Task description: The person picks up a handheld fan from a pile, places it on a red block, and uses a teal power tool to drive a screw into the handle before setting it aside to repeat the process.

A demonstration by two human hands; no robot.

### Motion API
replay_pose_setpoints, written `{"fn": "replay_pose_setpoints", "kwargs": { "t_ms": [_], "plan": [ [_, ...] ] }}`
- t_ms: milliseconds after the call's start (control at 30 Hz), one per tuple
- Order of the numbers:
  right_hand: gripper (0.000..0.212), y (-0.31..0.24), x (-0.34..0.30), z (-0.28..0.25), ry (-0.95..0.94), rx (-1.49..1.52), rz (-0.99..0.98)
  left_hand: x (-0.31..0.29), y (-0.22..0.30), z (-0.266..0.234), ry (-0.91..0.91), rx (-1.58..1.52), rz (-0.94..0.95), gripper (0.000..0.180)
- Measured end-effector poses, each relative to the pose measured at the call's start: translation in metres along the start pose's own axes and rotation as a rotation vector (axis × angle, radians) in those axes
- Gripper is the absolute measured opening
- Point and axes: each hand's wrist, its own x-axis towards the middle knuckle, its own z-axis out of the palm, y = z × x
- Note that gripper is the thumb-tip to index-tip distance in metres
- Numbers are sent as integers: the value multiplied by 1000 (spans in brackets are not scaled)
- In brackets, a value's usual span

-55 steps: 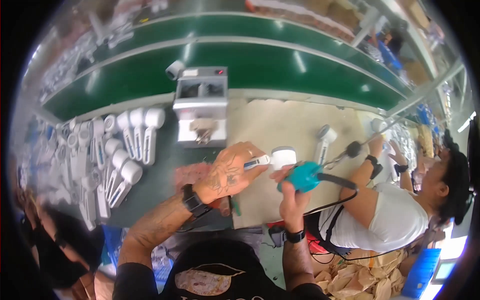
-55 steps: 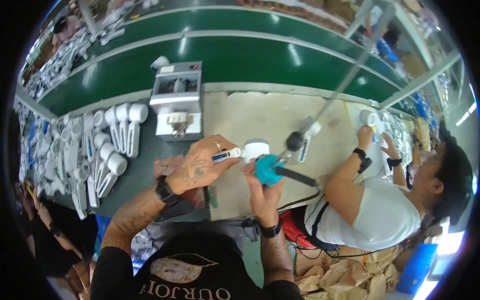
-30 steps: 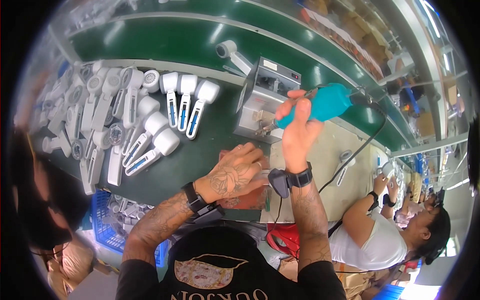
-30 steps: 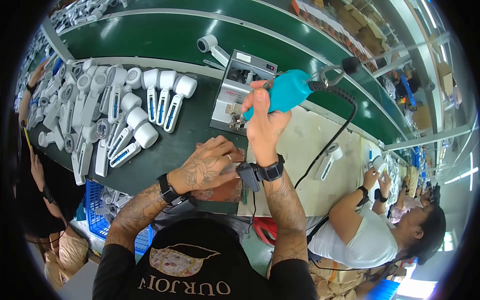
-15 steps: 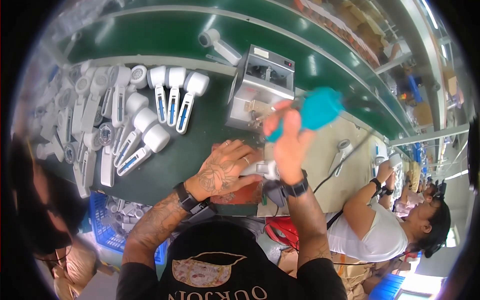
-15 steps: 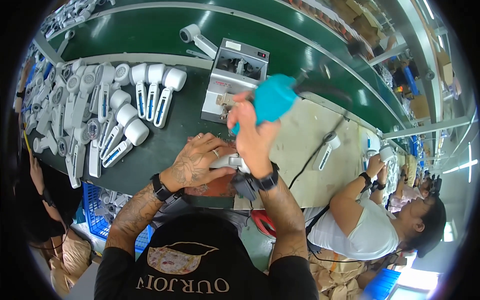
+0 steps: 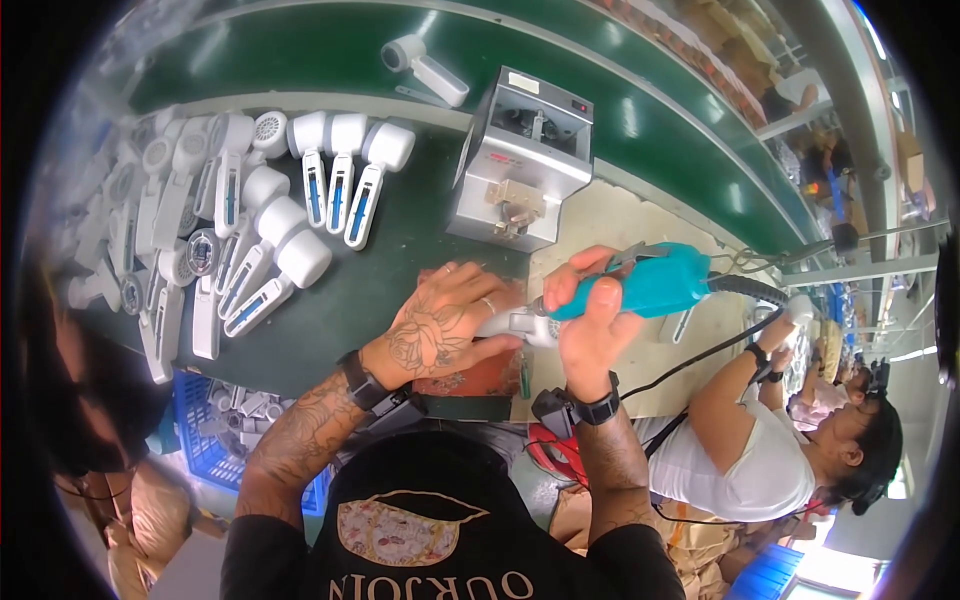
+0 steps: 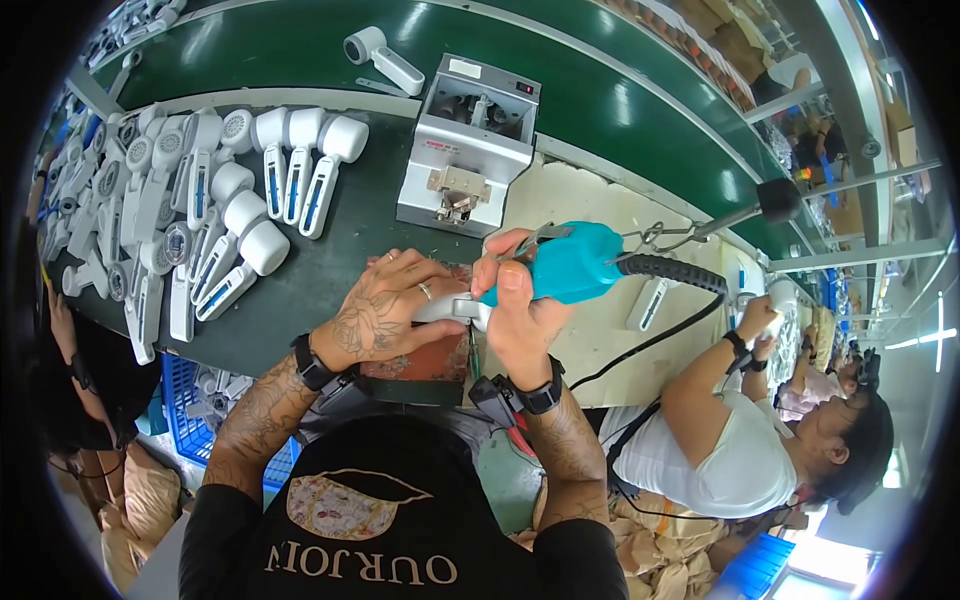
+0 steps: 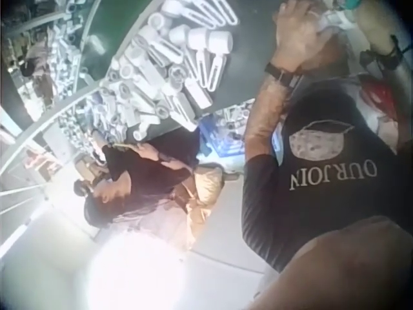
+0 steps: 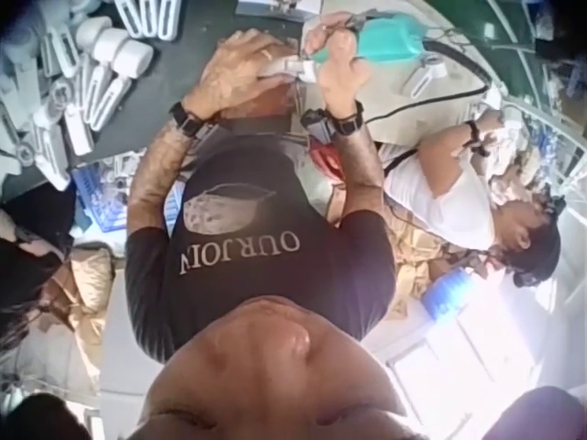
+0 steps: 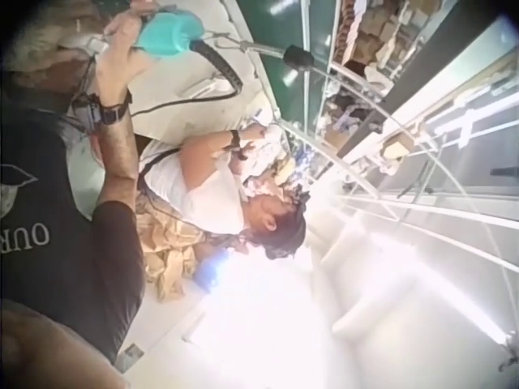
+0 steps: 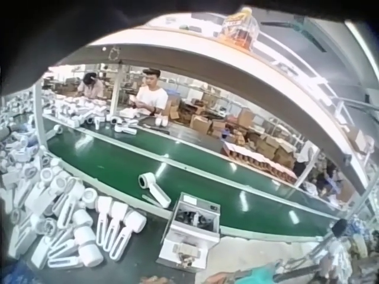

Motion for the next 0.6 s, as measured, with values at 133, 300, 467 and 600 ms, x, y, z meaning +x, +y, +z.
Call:
{"fn": "replay_pose_setpoints", "kwargs": {
  "t_ms": [133,300,467,600],
  "plan": [
    [50,6,-3,-8,-28,18,-12,7,4,0,-40,17,40,48],
    [38,22,-7,-8,-25,-17,-59,7,5,-8,-116,41,31,47],
    [35,25,-11,-5,-60,45,-16,3,9,-10,-99,112,-21,46],
    [43,12,-2,-4,10,13,88,2,5,-7,-100,12,-3,47]
  ]
}}
